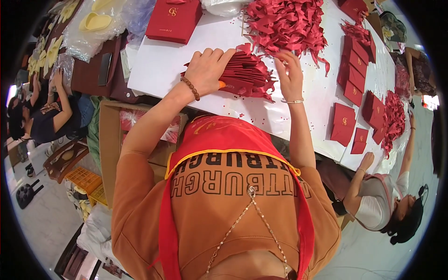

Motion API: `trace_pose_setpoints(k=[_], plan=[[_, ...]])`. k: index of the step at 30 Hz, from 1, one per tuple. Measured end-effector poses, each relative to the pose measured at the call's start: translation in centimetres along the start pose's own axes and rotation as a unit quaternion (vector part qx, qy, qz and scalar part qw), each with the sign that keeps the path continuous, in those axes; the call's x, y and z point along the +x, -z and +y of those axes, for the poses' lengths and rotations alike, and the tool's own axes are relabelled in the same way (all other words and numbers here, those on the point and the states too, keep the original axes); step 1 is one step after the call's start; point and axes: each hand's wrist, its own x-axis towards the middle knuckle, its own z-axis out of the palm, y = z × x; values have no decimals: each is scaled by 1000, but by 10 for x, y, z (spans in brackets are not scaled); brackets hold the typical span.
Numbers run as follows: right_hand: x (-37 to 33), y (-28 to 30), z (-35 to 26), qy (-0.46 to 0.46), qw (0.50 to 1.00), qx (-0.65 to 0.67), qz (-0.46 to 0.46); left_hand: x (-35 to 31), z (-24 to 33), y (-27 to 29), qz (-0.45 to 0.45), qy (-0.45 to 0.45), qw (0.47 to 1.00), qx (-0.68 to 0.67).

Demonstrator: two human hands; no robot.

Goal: Tying ribbons and organizing red gift bags at a workstation.

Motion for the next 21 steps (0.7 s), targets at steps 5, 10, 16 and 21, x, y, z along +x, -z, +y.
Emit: trace_pose_setpoints(k=[5, 10, 16, 21], plan=[[11, -21, -37, -21, 933, 307, -188, 3, -1, 3, 0, -1, 1000, -17], [11, -19, -16, -80, 829, 404, -378, 0, -4, 11, 15, 5, 996, -89], [3, -27, -17, -33, 889, 282, -360, 3, 0, 10, -44, 31, 996, -71], [6, -32, -10, 58, 931, 200, -298, 0, -25, 21, 29, -64, 987, -146]])
